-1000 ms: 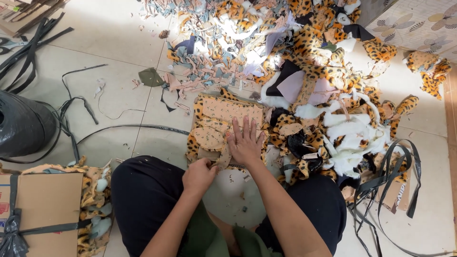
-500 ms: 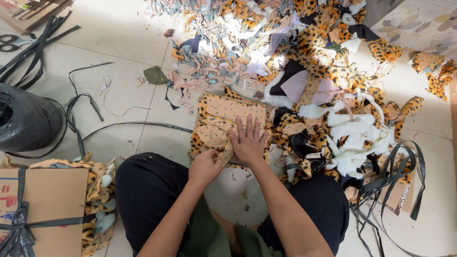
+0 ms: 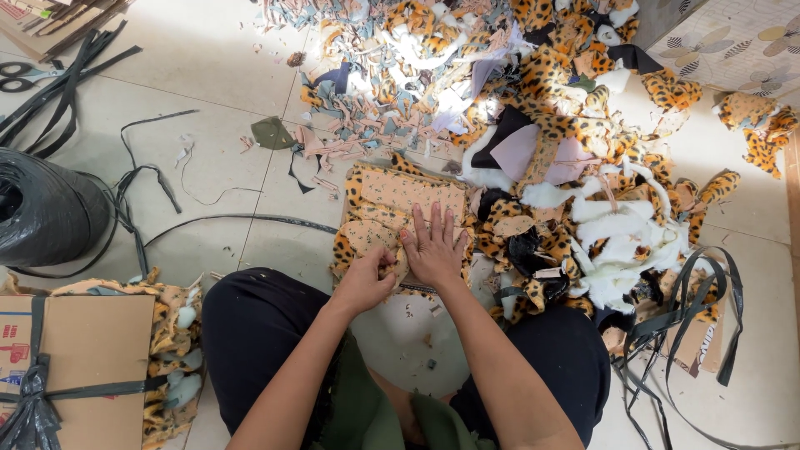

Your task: Stuffing small fabric scraps into a leopard-print fabric casing by hand.

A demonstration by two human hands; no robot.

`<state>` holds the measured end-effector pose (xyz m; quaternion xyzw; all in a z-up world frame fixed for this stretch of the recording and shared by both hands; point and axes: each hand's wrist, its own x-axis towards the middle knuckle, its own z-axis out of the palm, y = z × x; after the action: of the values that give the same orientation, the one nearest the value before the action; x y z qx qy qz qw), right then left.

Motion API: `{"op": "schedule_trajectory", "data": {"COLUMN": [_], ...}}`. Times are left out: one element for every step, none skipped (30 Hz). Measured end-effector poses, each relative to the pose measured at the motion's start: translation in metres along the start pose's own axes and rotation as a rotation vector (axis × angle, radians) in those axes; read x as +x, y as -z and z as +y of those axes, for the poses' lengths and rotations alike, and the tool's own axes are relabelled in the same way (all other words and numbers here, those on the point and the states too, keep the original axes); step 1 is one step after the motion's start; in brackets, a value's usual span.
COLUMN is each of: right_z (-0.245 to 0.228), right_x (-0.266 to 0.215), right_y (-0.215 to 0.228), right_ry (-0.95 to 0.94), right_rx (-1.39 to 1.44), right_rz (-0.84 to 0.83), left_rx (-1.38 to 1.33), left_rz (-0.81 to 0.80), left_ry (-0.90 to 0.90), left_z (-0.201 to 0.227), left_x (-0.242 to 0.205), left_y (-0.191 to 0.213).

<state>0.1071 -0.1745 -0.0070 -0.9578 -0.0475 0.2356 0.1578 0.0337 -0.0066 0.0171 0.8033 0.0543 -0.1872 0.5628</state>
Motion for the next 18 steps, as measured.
{"op": "schedule_trajectory", "data": {"right_z": [-0.001, -0.002, -0.003, -0.004, -0.005, -0.005, -0.005, -0.004, -0.003, -0.004, -0.005, -0.005, -0.006, -0.006, -0.007, -0.007, -0.007, -0.007], "right_x": [-0.001, -0.001, -0.002, -0.002, -0.003, -0.004, -0.003, -0.002, -0.001, -0.002, -0.002, -0.003, -0.003, -0.004, -0.004, -0.004, -0.004, -0.004], "right_y": [0.002, 0.003, 0.004, 0.005, 0.005, 0.006, 0.005, 0.005, 0.004, 0.005, 0.006, 0.006, 0.007, 0.008, 0.009, 0.009, 0.009, 0.009], "right_ry": [0.0, -0.005, -0.009, -0.009, -0.011, -0.013, -0.012, -0.014, -0.017, -0.016, -0.019, -0.022, -0.024, -0.026, -0.027, -0.026, -0.026, -0.026], "right_rx": [0.0, 0.001, 0.002, 0.003, 0.005, 0.007, 0.007, 0.002, -0.003, -0.004, -0.008, -0.013, -0.013, -0.007, -0.003, -0.003, -0.006, -0.009], "right_rz": [0.0, -0.008, -0.017, -0.017, -0.019, -0.021, -0.021, -0.022, -0.023, -0.024, -0.026, -0.029, -0.029, -0.031, -0.033, -0.033, -0.034, -0.035], "left_rx": [0.0, -0.013, -0.025, -0.025, -0.003, 0.019, 0.018, 0.02, 0.022, 0.021, 0.016, 0.01, 0.01, 0.008, 0.006, 0.006, -0.011, -0.029], "left_rz": [0.0, -0.02, -0.04, -0.04, -0.039, -0.039, -0.038, -0.025, -0.012, -0.012, -0.027, -0.042, -0.044, -0.02, 0.006, 0.007, 0.004, 0.0], "left_ry": [0.0, -0.013, -0.025, -0.024, -0.038, -0.052, -0.052, -0.028, -0.004, -0.003, -0.004, -0.005, -0.004, -0.013, -0.021, -0.021, -0.026, -0.032], "left_z": [-0.002, -0.004, -0.007, -0.002, 0.003, 0.008, 0.007, 0.007, 0.007, 0.006, 0.004, 0.003, 0.004, 0.004, 0.005, 0.001, -0.004, -0.008], "left_x": [0.001, 0.001, 0.002, 0.001, 0.0, 0.0, -0.002, -0.004, -0.005, -0.006, -0.005, -0.005, -0.005, -0.006, -0.006, -0.004, -0.002, -0.001], "left_y": [0.002, 0.005, 0.007, 0.01, 0.012, 0.015, 0.015, 0.015, 0.016, 0.015, 0.015, 0.014, 0.015, 0.015, 0.016, 0.015, 0.014, 0.014]}}
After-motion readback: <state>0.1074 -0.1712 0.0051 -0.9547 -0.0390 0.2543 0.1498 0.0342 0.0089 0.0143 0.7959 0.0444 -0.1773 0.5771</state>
